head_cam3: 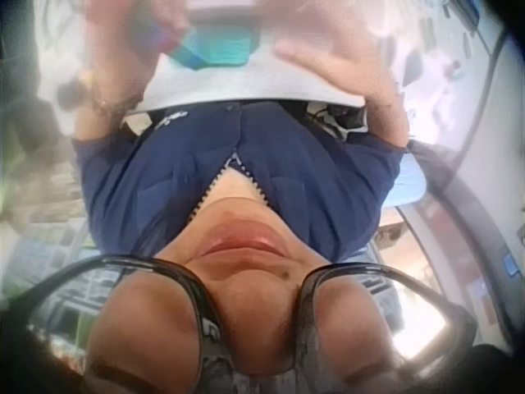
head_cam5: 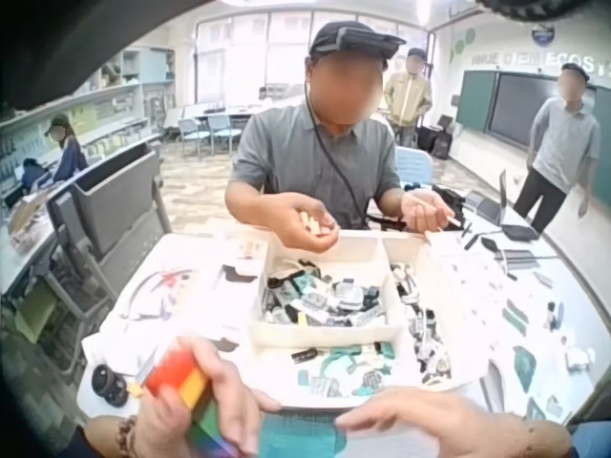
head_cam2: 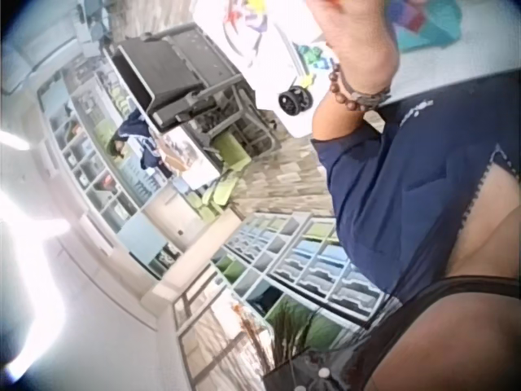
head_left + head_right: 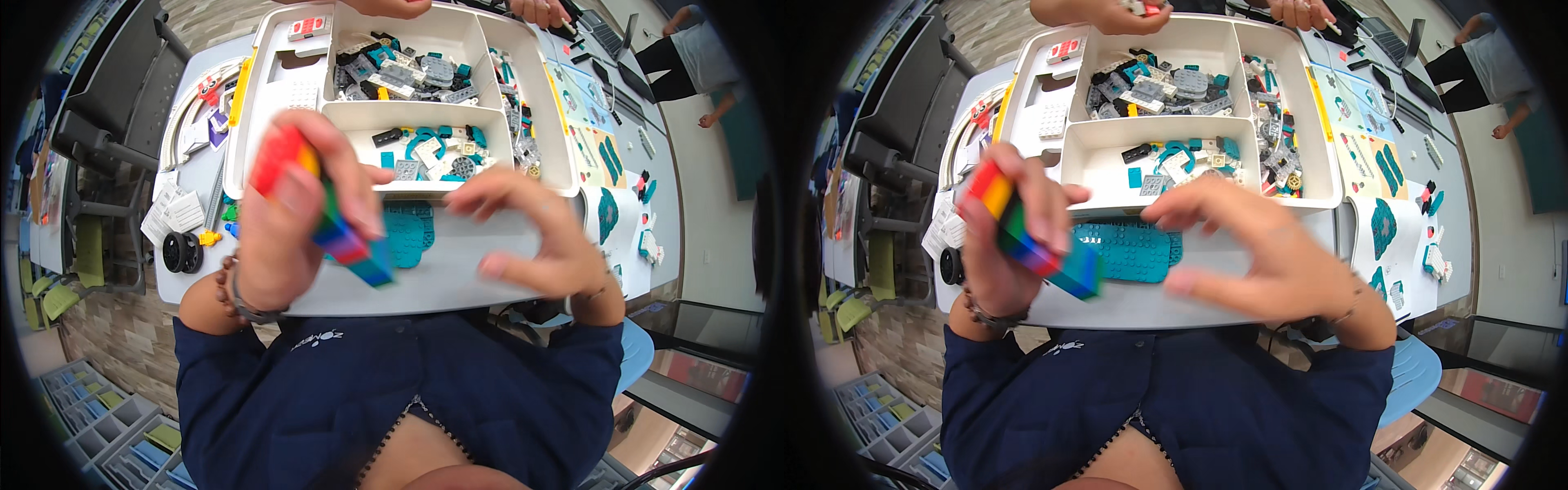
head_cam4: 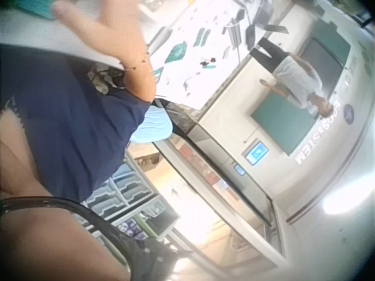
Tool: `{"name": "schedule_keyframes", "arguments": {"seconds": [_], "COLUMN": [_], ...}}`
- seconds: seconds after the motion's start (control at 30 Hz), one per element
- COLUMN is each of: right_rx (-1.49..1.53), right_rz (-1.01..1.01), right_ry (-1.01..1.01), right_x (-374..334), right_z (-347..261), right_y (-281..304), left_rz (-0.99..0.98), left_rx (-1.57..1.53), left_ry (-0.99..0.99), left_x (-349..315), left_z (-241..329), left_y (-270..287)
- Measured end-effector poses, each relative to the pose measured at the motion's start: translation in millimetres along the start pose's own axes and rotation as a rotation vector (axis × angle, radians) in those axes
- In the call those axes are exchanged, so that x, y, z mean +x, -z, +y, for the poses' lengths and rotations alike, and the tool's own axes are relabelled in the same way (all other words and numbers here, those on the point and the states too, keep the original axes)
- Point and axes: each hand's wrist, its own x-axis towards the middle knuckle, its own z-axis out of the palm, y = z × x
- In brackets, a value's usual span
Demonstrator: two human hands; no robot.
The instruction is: The person sorts and assembles small plastic building bricks from a compartmentalized tray. They pick up colorful bricks, connect them into a vertical stack, and place baseplates into the tray while another person works nearby.
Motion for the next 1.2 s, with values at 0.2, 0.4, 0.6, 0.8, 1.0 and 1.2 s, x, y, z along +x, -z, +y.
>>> {"name": "schedule_keyframes", "arguments": {"seconds": [0.2,0.4,0.6,0.8,1.0,1.2], "right_rx": [-0.287,-0.688,-0.591,-0.629,-0.499,-0.473], "right_rz": [0.113,-0.196,-0.409,-0.498,-0.277,-0.712], "right_ry": [-0.231,-0.03,-0.059,0.035,-0.024,-0.175], "right_x": [41.4,84.8,109.7,100.6,103.0,78.1], "right_z": [36.0,77.8,91.7,99.9,87.6,96.1], "right_y": [49.0,26.6,7.8,6.4,31.8,48.4], "left_rz": [0.202,0.276,0.293,0.266,0.255,0.228], "left_rx": [-0.2,-0.192,-0.166,-0.185,-0.187,-0.144], "left_ry": [0.121,0.195,0.223,0.194,0.194,0.2], "left_x": [29.2,34.7,40.3,40.7,38.3,42.5], "left_z": [8.9,1.3,-8.0,-14.4,-18.9,-19.1], "left_y": [25.6,40.7,50.2,53.5,54.5,52.1]}}
